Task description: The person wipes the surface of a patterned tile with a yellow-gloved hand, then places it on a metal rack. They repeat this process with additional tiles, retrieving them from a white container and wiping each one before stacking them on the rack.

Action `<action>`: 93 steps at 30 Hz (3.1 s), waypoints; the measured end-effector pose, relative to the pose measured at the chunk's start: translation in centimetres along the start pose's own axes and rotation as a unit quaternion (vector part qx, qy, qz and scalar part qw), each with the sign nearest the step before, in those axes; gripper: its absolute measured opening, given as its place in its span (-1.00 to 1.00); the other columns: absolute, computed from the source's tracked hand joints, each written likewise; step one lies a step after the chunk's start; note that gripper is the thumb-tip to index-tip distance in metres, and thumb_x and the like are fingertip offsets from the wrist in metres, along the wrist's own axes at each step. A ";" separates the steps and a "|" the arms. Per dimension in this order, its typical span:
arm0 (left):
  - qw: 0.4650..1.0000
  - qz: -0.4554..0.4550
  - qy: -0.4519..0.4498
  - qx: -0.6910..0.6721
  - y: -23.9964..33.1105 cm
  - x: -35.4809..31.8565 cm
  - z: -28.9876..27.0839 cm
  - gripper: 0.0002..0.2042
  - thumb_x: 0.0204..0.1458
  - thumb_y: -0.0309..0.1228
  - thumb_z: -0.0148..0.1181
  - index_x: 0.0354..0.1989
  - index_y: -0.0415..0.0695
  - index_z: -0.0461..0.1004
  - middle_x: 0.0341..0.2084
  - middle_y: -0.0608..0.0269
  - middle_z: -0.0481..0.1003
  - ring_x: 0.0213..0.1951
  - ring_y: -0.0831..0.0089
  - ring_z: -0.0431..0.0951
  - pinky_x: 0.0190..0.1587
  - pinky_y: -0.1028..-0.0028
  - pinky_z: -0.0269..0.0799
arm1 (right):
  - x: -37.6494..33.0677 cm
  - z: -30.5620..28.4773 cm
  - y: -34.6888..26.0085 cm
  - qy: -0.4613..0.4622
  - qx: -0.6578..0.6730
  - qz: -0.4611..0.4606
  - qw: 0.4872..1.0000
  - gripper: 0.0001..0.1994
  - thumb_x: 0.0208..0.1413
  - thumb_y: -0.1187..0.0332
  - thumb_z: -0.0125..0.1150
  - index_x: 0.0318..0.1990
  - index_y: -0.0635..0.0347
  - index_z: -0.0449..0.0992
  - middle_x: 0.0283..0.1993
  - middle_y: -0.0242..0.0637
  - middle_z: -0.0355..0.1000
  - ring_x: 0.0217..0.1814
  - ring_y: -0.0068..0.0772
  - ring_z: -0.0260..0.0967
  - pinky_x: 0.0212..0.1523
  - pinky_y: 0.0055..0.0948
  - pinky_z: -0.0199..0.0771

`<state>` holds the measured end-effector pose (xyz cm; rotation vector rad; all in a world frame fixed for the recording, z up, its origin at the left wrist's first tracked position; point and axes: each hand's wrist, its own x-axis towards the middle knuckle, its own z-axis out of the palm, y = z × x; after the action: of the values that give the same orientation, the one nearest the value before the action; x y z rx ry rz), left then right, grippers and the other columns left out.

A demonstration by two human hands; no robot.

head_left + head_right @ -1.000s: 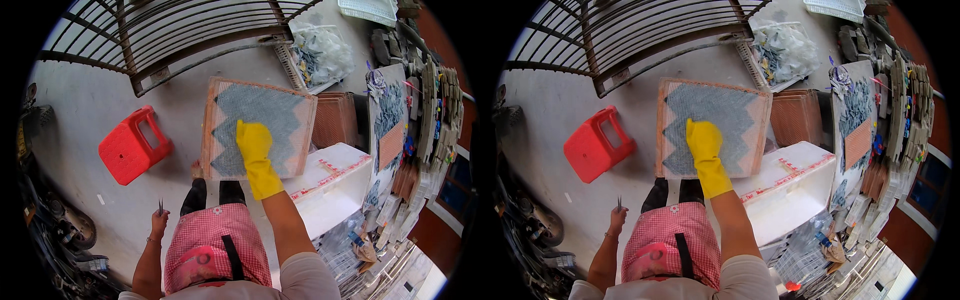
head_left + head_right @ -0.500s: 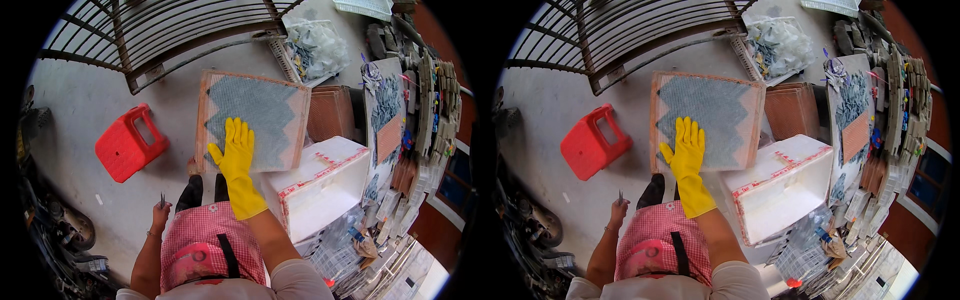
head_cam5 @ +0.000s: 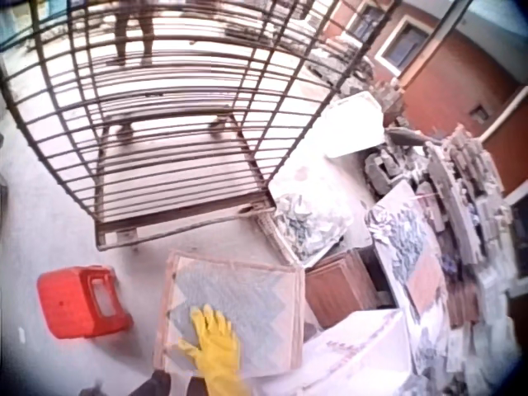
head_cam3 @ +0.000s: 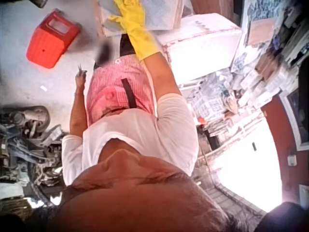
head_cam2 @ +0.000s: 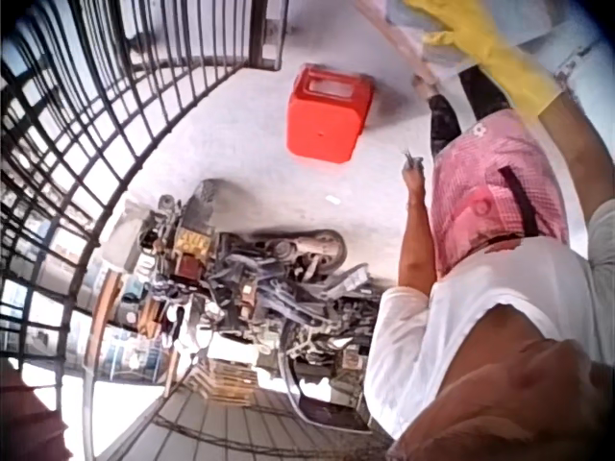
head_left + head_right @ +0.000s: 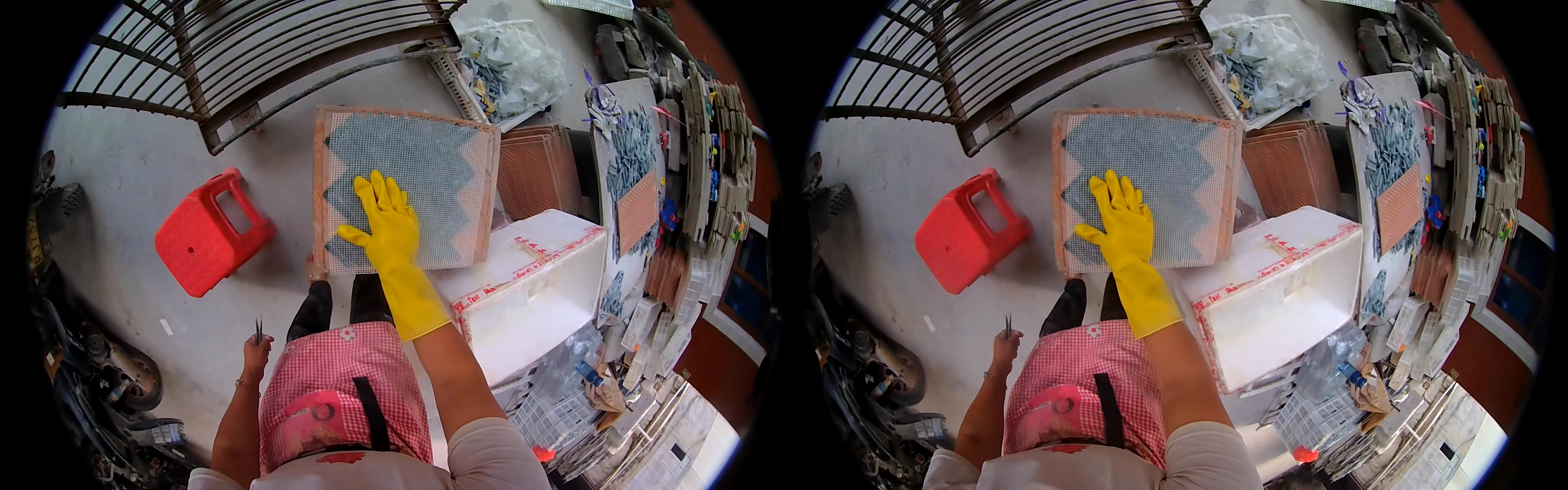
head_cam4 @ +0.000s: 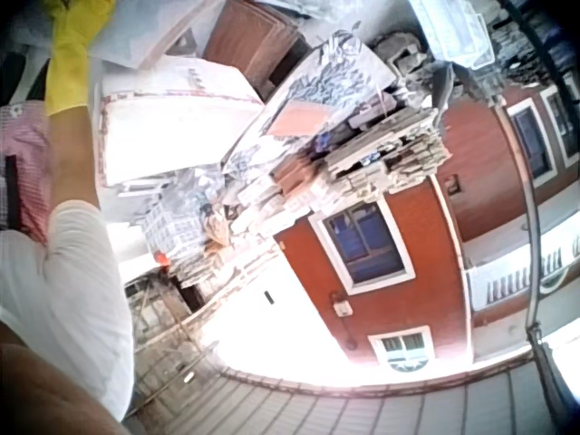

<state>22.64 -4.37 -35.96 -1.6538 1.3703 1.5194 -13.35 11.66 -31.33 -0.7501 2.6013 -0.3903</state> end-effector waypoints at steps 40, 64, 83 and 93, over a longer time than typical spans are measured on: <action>0.999 0.021 -0.024 0.040 5.1 -0.9 3.1 -0.90 -0.04 -0.44 0.00 -0.50 -0.18 0.41 -0.76 0.47 0.24 -0.78 0.73 0.12 -0.77 0.66 -0.01 | 6.6 -0.3 -0.8 0.129 -0.119 -0.011 0.984 -0.43 0.11 0.08 -0.20 0.16 0.34 0.11 0.25 0.03 -0.03 0.31 -0.02 -0.15 0.30 -0.09 -0.36; 0.990 0.053 -0.006 0.128 7.7 -0.9 1.4 -0.89 -0.06 -0.48 -0.04 -0.50 -0.15 0.43 -0.77 0.46 0.25 -0.79 0.72 0.13 -0.79 0.65 0.00 | 7.2 -4.5 7.4 0.220 0.034 -0.144 0.964 -0.44 -0.04 0.09 0.01 0.10 0.19 0.23 0.15 -0.17 0.18 0.24 -0.24 0.03 0.28 -0.23 -0.17; 0.982 0.087 -0.058 0.159 10.6 -2.3 1.2 -0.91 -0.06 -0.46 0.00 -0.48 -0.19 0.42 -0.75 0.46 0.22 -0.81 0.74 0.10 -0.81 0.67 -0.06 | -5.9 1.0 0.3 0.191 0.095 -0.042 0.976 -0.38 -0.02 0.08 -0.01 0.15 0.28 0.13 0.22 -0.11 0.07 0.27 -0.13 -0.05 0.29 -0.20 -0.22; 0.976 0.182 -0.093 -0.075 19.7 0.1 5.8 -0.82 0.05 -0.37 -0.03 -0.26 -0.19 0.37 -0.58 0.39 0.33 -0.60 0.70 0.25 -0.58 0.72 0.18 | -10.3 -0.2 4.0 0.264 0.075 0.275 0.921 -0.33 -0.06 0.15 0.10 0.14 0.38 0.07 0.18 0.08 0.05 0.24 0.08 -0.05 0.26 -0.17 -0.14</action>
<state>2.51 -6.49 -32.45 -1.3497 1.5468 1.9741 -7.20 20.69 -29.51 0.1907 3.0662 -0.6745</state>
